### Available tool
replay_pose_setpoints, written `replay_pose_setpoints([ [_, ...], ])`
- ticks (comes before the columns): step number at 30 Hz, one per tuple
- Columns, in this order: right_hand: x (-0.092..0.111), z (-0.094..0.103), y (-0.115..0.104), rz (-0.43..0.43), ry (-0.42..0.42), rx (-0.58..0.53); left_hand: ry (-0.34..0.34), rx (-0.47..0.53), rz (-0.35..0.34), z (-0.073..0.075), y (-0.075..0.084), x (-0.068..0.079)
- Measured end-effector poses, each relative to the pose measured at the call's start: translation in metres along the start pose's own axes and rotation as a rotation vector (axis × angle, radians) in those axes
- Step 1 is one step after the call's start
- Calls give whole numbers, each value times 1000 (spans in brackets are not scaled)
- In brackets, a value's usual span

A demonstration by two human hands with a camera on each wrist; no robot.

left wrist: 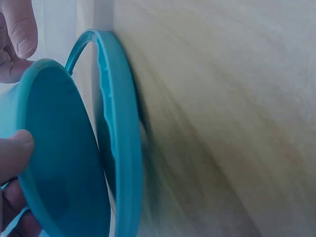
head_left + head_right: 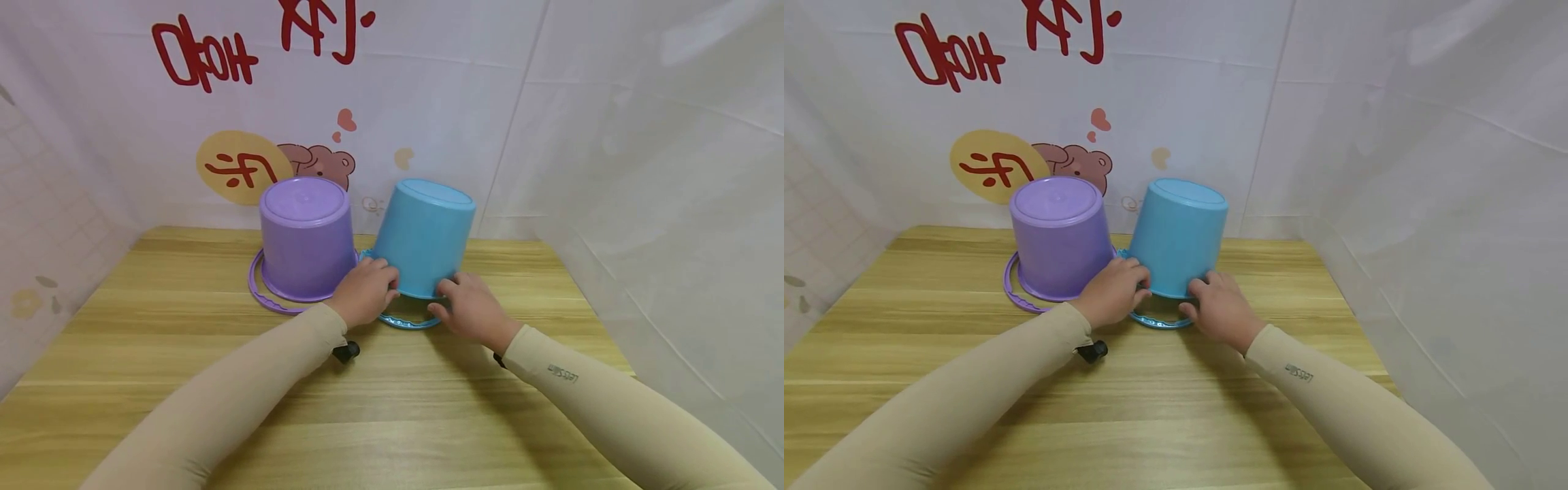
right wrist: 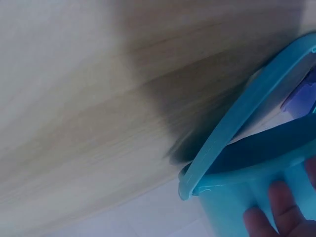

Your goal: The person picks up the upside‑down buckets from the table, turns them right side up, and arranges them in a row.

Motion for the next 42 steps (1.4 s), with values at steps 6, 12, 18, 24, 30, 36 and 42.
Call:
replay_pose_setpoints([
  [6, -4, 15, 0, 24, 111, -12, 39, 66, 38, 9, -2, -3],
  [12, -6, 27, 1, 21, 180, -56, 73, 114, 65, 17, -2, -8],
  [18, -8, 38, 0, 58, 248, -58, 125, 130, 71, 29, -3, -12],
  [24, -11, 51, -3, 121, 324, -63, 185, 160, 67, 42, -2, -15],
  [30, -13, 62, -6, 162, 375, -41, 240, 176, 65, 53, -2, -19],
  [36, -14, 69, -10, 211, 395, -2, 266, 192, 72, 62, 0, -22],
  [42, -16, 77, -15, 253, 412, 1, 288, 198, 72, 70, 2, -23],
])
Point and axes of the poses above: each hand's wrist, its own x-axis away from the middle knuckle, its own z-axis out of the back of the hand, y = z × x, the point moved 9 cm from there along -x, towards the middle knuckle, and after that the axes turned 9 degrees about y, right-handed, at the moved point
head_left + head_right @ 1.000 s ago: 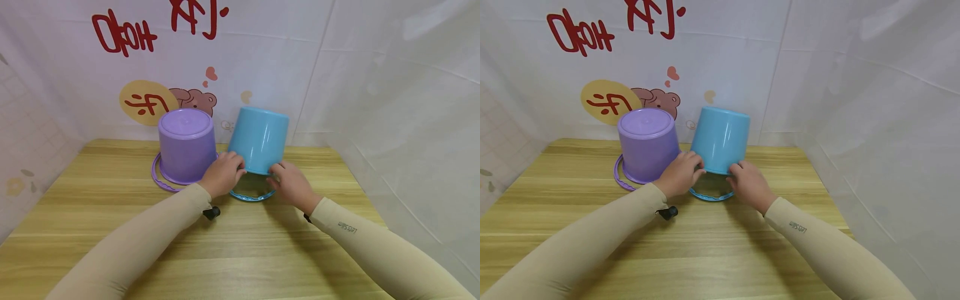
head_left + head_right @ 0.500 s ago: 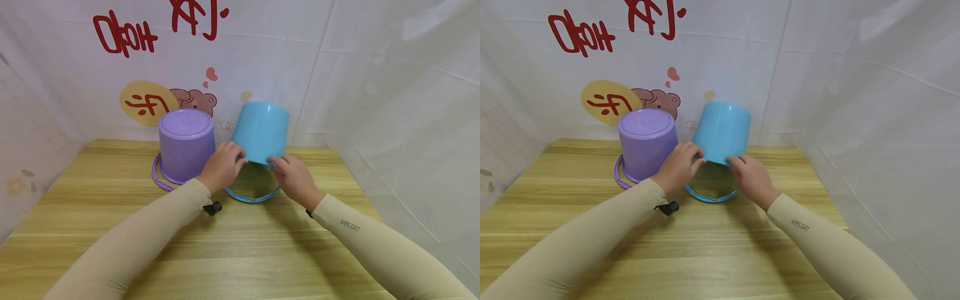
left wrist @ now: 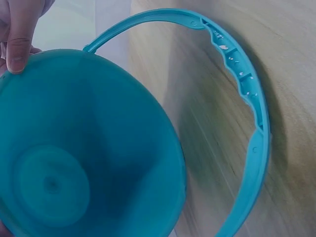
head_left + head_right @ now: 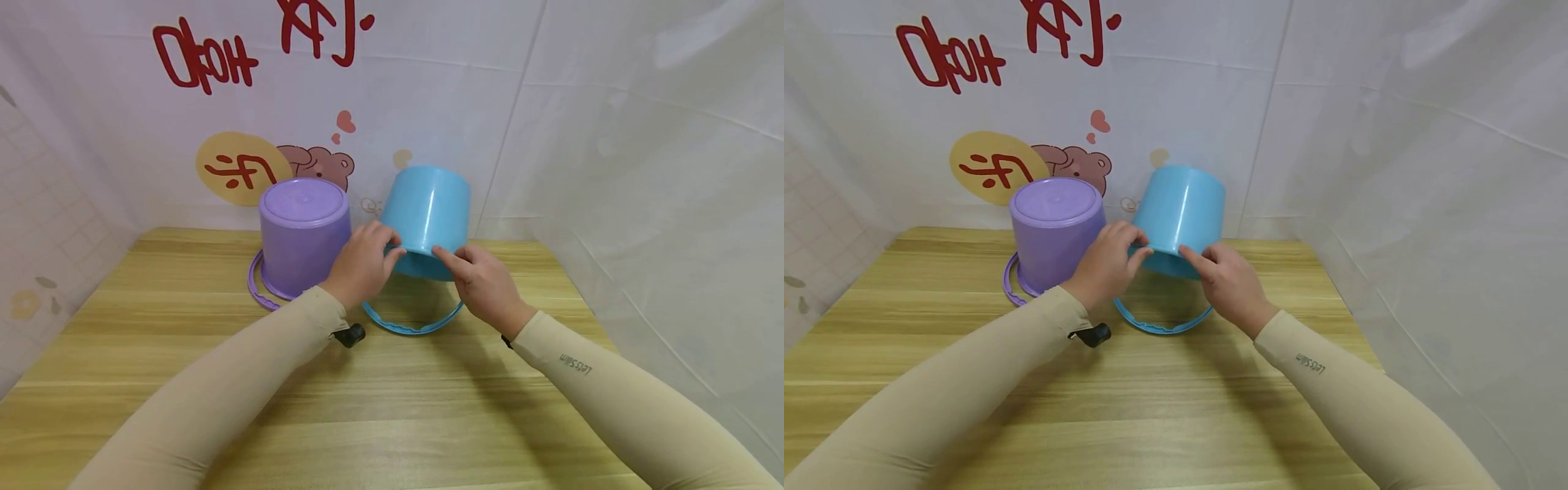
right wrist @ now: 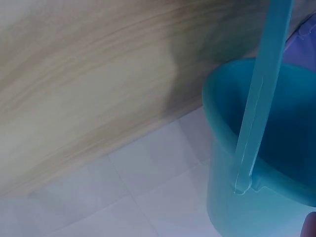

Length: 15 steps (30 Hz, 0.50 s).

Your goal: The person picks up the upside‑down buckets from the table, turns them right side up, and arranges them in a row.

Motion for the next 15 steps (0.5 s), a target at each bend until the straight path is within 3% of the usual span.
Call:
replay_pose_setpoints([
  [15, -6, 3, 4, 3, -18, -7, 10, 58, -14, 3, -2, -2],
])
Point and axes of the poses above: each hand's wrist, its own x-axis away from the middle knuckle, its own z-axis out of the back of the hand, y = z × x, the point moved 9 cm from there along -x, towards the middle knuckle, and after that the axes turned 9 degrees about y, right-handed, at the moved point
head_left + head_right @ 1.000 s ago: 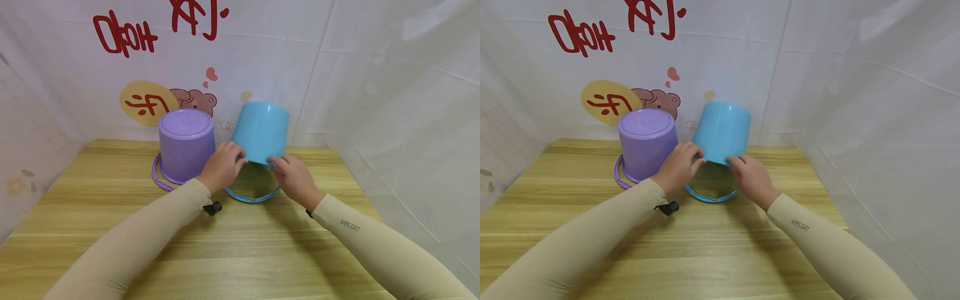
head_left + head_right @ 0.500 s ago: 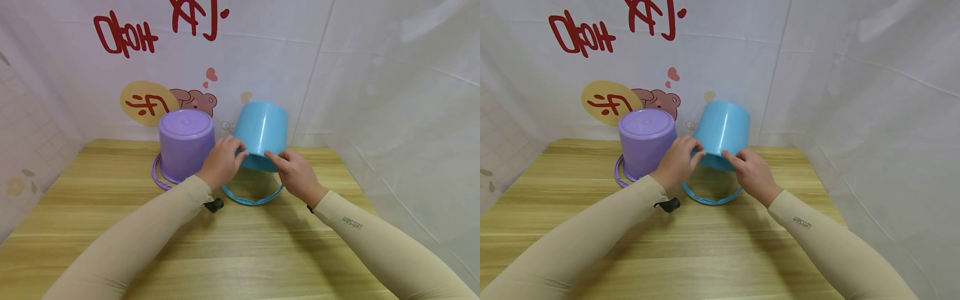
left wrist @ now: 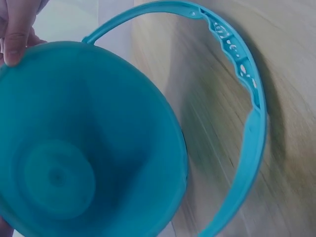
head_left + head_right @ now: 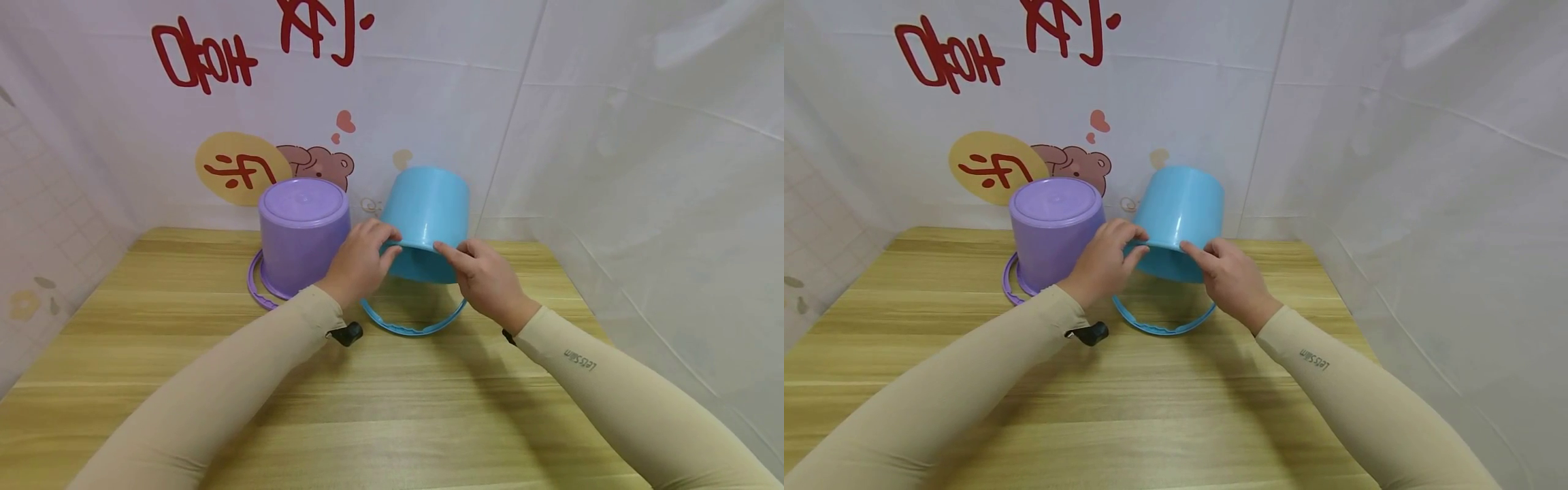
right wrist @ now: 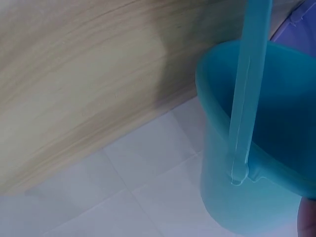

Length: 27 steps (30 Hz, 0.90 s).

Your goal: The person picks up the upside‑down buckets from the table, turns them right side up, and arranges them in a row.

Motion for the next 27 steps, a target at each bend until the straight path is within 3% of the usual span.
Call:
replay_pose_setpoints([
  [10, -3, 5, 7, -42, 5, -8, -18, 36, -44, 3, -5, 4],
  [27, -9, 7, 13, -35, 37, -1, -13, 60, -41, 6, -8, 5],
])
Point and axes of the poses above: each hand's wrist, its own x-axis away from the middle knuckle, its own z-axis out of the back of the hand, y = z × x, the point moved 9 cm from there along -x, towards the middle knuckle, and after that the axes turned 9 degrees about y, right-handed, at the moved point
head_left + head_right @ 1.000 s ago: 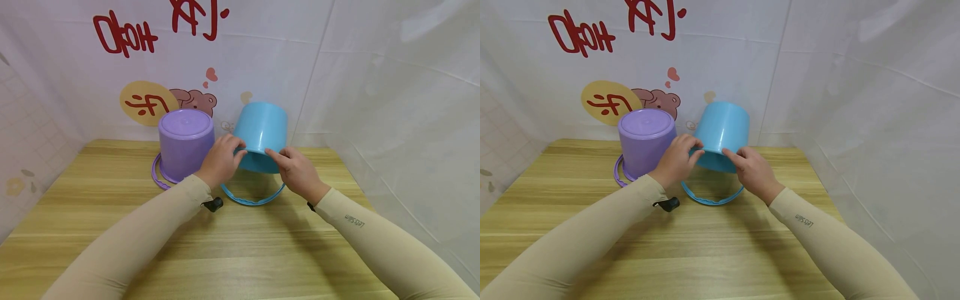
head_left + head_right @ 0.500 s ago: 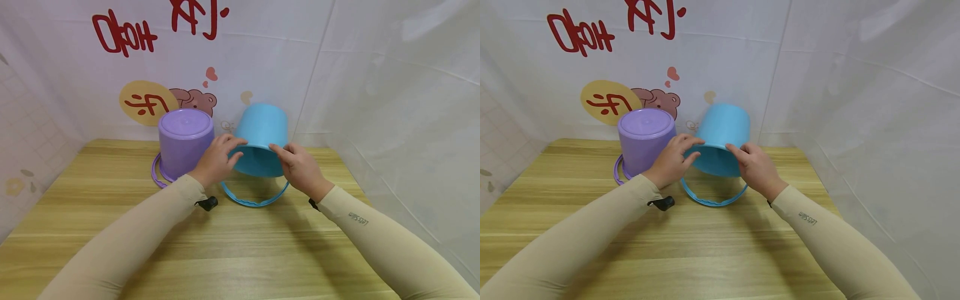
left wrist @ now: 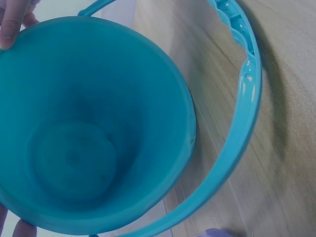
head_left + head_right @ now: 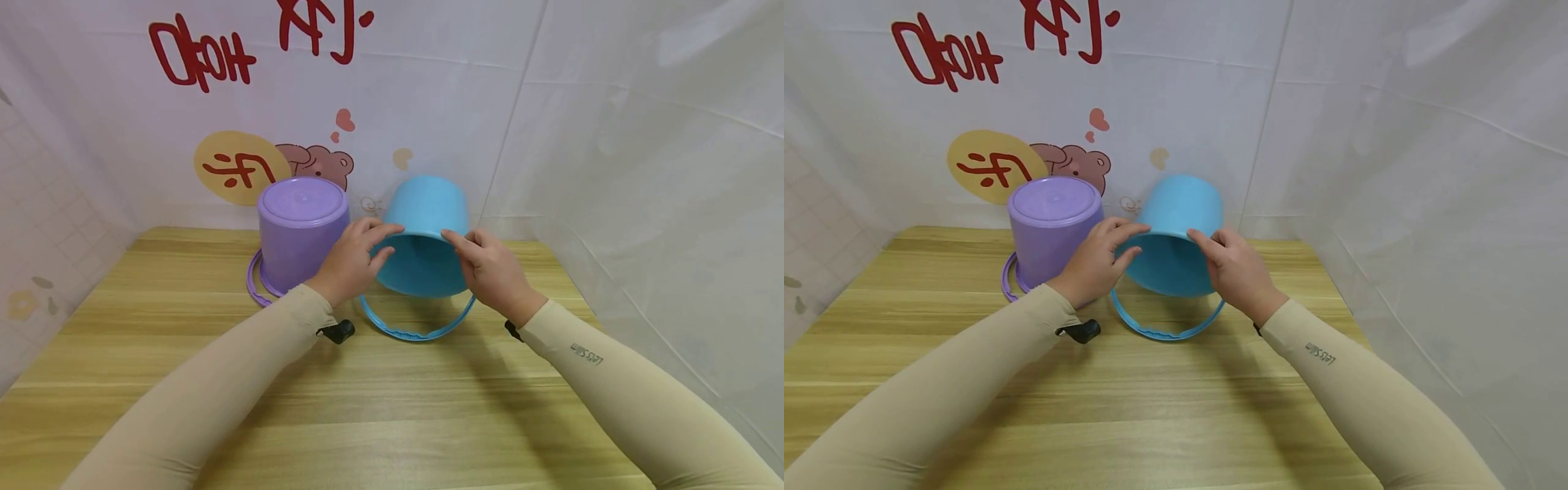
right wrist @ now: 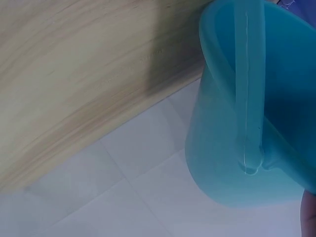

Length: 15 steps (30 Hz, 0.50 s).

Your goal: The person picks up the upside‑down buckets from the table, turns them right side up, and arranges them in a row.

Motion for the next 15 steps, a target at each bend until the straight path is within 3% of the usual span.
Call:
replay_pose_setpoints([
  [15, 4, -3, 9, -55, -13, -25, -19, -1, 8, -7, -7, 4],
])
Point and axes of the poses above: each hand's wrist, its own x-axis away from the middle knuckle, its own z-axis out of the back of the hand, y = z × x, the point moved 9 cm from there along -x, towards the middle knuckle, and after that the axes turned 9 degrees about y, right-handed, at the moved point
